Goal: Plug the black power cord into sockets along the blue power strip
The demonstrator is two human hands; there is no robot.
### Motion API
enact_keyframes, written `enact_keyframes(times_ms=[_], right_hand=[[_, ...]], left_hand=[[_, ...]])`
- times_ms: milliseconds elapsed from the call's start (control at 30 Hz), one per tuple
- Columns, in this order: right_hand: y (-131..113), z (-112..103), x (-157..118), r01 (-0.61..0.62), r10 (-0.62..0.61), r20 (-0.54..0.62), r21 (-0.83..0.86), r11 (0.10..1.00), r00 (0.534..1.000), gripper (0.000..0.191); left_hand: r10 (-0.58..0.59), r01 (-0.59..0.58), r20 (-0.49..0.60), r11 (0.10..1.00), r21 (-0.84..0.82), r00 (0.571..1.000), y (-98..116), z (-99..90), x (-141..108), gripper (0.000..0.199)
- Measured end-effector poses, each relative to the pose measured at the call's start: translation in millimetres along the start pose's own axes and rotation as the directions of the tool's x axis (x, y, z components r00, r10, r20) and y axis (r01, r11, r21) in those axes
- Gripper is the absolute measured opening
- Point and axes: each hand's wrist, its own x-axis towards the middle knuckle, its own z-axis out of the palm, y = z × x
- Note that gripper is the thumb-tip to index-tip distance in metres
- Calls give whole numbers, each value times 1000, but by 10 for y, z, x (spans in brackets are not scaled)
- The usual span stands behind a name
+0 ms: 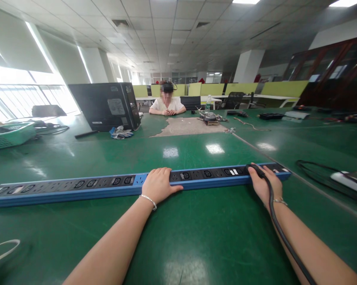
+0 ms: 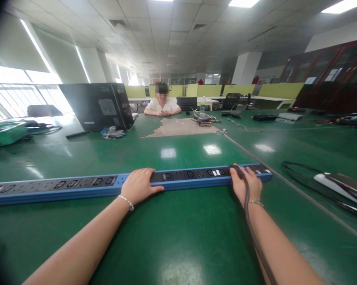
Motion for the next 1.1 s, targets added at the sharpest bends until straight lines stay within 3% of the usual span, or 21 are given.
enact_keyframes(times_ms=[133, 267, 333, 433, 600, 933, 1100], right_hand=[[-47, -40, 21, 83, -80, -67, 58, 995, 995, 35], [-321, -157, -11, -50, 93, -233, 184, 982, 968, 44], [-530, -187, -81, -47, 83, -131, 253, 966, 988, 44], [-812, -163, -214, 88, -118, 57, 381, 920, 991, 41], [-960, -83, -326, 218, -268, 111, 333, 917, 957, 38], [-982, -52, -326, 219, -257, 149, 236, 947, 955, 36], [-1067, -64, -349, 170, -188, 182, 112, 979, 965, 32]], left_hand=[[1, -1, -2, 1000, -4, 1000, -2, 4, 4, 69], [2, -2, -3, 1000, -4, 1000, -8, 12, 9, 69], [4, -4, -3, 1000, 1, 1000, -10, 15, 8, 69], [-1, 1, -3, 1000, 14, 1000, -8, 19, 4, 68], [-2, 2, -5, 1000, 21, 1000, 0, 23, 3, 68], [3, -3, -8, 1000, 13, 1000, -5, 28, 0, 70], [-3, 3, 1, 1000, 10, 1000, -2, 22, 4, 69]])
